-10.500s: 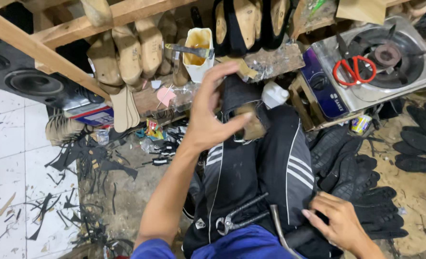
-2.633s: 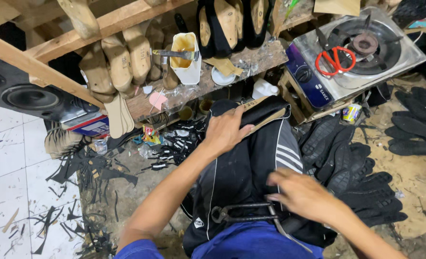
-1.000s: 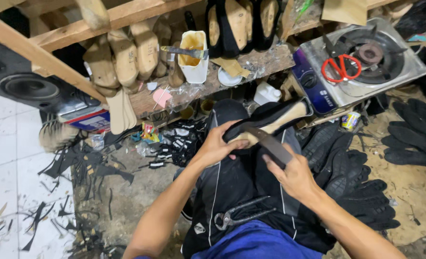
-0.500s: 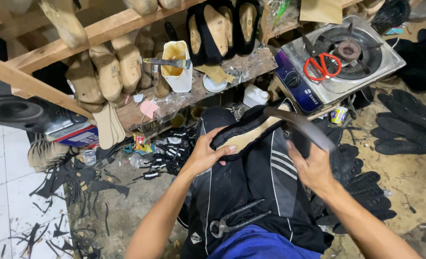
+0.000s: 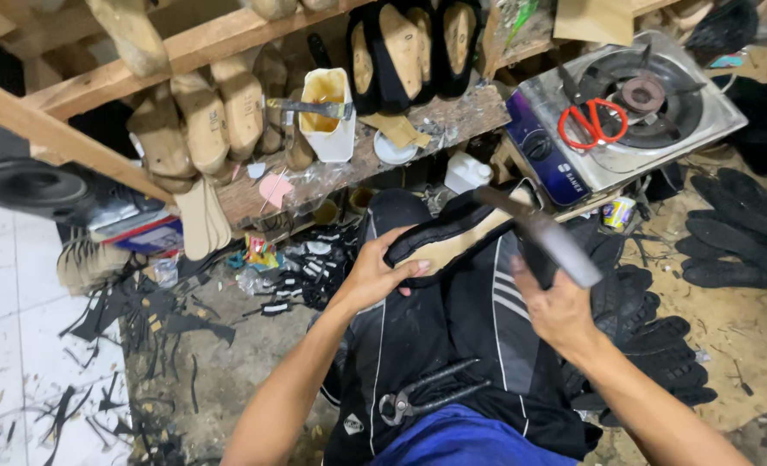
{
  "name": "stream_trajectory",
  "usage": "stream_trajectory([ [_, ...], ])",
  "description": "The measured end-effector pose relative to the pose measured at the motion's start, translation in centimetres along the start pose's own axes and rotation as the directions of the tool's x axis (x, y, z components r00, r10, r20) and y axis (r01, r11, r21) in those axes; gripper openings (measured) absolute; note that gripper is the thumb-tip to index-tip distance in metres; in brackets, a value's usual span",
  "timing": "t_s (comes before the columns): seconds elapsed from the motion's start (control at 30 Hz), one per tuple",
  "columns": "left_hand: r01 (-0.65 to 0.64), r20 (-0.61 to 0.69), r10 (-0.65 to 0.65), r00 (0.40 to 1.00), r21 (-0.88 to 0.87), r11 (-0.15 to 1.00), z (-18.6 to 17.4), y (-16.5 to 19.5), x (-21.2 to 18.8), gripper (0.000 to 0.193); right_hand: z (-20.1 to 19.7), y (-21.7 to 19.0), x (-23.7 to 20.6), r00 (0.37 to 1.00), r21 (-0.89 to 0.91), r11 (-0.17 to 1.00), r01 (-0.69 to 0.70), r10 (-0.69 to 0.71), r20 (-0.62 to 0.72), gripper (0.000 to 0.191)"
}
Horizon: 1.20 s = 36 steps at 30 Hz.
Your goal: The person sits on the workshop floor and shapes a black fabric shoe upper over a wooden last, pressing and smoothing the material around the last by hand. They use a cobbler's hammer to tap and set the upper, trim excess material with shears, and work the shoe on their lap before setting it aside.
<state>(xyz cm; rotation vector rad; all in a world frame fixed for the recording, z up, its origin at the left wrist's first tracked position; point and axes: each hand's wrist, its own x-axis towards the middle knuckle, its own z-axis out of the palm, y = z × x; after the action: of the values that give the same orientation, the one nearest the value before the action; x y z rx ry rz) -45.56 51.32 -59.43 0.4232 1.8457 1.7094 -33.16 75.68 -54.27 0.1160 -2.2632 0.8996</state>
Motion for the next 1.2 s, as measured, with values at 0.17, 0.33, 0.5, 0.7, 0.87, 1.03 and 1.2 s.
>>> stream_trajectory([
  [0.17, -0.057, 0.038, 0.058, 0.998, -0.041, 0.998, -0.3, -1.2, 0.2, 0.061, 1.7, -1.0, -1.3, 0.916, 0.066, 0.954, -0.292, 0.259, 0.307, 0.025],
  [0.33, -0.045, 0.003, 0.045, 0.999, -0.039, 0.998, -0.4, -2.2, 0.6, 0.057, 4.1, -2.0, -1.8, 0.895, 0.012, 0.982, -0.190, 0.168, 0.413, 0.030],
  [0.5, -0.039, -0.051, 0.043, 0.998, 0.081, 0.996, -0.1, -1.6, 0.1, 0.057, 5.1, -3.0, -2.2, 0.887, 0.078, 0.964, -0.253, 0.199, 0.417, 0.025],
  [0.7, -0.411, 0.037, 0.489, 0.872, 0.599, 0.687, -0.7, 1.7, -1.6, 0.065, 0.8, 0.0, -5.4, 0.783, 0.194, 0.938, -0.288, 0.114, 0.611, 0.027],
  [0.87, -0.497, 0.258, 0.609, 0.750, 0.827, 0.262, -2.2, 3.5, -1.3, 0.058, -3.2, 5.0, -8.8, 0.707, 0.240, 0.969, -0.053, -0.133, 0.695, 0.031],
  [1.03, -0.556, 0.299, 0.673, 0.677, 0.806, 0.202, -1.7, 1.2, 0.1, 0.053, -2.5, 9.2, -7.2, 0.881, -0.053, 0.916, -0.398, 0.398, 0.256, 0.024],
  [1.2, -0.523, 0.122, 0.757, 0.642, 0.791, 0.317, -0.4, -1.2, 0.5, 0.057, 1.5, 11.9, -2.9, 0.672, 0.509, 0.444, -0.738, 0.556, 0.489, 0.038],
])
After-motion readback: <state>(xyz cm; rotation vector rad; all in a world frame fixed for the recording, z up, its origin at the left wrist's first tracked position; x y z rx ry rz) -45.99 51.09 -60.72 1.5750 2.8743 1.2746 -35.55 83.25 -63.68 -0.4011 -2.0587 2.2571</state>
